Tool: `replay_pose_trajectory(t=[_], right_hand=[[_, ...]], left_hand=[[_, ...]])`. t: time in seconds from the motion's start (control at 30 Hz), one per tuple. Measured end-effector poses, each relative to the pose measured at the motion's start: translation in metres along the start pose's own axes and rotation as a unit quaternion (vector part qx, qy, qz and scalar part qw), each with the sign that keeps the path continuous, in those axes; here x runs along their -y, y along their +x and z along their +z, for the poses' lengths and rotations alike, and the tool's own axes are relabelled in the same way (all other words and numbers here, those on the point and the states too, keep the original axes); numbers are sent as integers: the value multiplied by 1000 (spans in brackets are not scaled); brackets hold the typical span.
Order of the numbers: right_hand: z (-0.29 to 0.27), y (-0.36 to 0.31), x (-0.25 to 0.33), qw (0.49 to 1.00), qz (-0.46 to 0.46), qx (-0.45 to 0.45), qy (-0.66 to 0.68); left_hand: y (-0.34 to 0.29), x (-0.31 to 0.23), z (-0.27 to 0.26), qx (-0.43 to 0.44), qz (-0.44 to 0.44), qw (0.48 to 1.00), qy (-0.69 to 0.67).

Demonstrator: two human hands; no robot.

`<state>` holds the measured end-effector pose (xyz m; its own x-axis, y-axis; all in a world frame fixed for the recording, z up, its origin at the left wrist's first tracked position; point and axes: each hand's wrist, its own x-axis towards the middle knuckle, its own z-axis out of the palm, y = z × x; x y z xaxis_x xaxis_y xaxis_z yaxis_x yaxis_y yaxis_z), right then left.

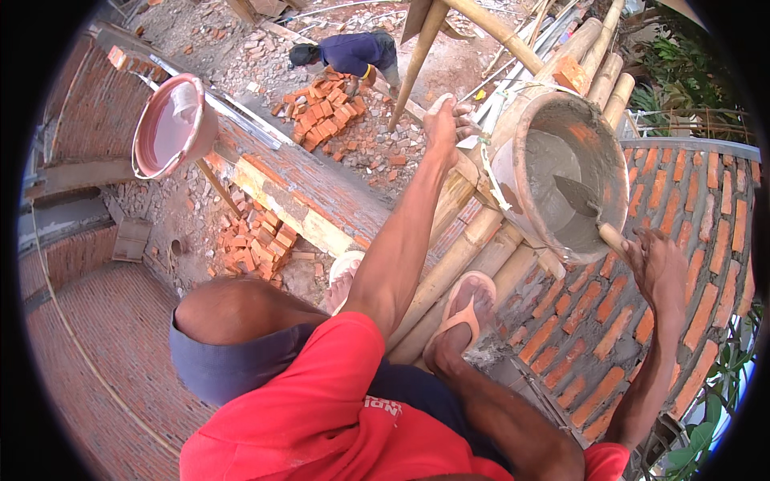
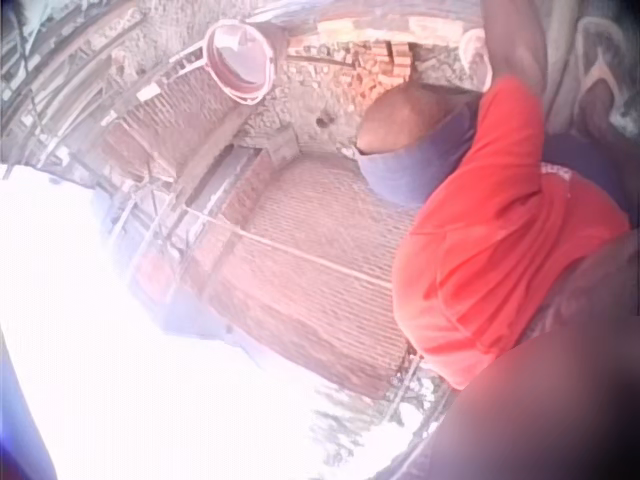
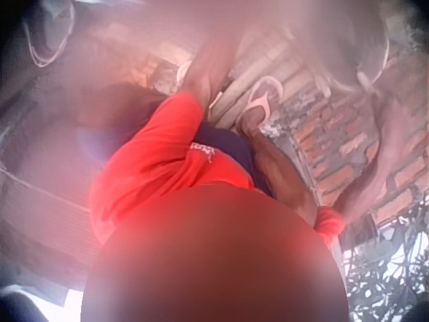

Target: The person scoops mortar from a bucket with a trowel and applies it to a brick wall, then places bricks one at a time to extend the wall. The person also receives a bucket of water from another worker and mixes it into the mortar.

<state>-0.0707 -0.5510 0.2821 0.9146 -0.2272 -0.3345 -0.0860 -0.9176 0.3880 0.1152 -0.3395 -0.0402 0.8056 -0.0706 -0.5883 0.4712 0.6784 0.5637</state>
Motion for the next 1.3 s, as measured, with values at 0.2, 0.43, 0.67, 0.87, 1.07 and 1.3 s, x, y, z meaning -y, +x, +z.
replay_pose_trajectory(t=[0.2, 0.43, 0.67, 0.87, 1.07, 1.3], right_hand=[[37, -15, -9, 995, 16, 8, 100], [77, -25, -24, 847, 196, -173, 463], [144, -32, 11, 555, 336, -123, 751], [143, -18, 32, 511, 260, -147, 806], [160, 9, 31, 480, 296, -193, 803], [180, 6, 50, 403, 273, -213, 848]], left_hand=[[12, -23, -2, -39, 52, 998, -6], [-18, -43, 49, 194, 46, 975, 97], [-61, -81, 76, 204, 21, 918, 339], [-85, -104, 96, 294, 180, 854, 389], [-106, -101, 107, 245, 237, 839, 424], [-151, -88, 143, 419, -123, 896, -79]])
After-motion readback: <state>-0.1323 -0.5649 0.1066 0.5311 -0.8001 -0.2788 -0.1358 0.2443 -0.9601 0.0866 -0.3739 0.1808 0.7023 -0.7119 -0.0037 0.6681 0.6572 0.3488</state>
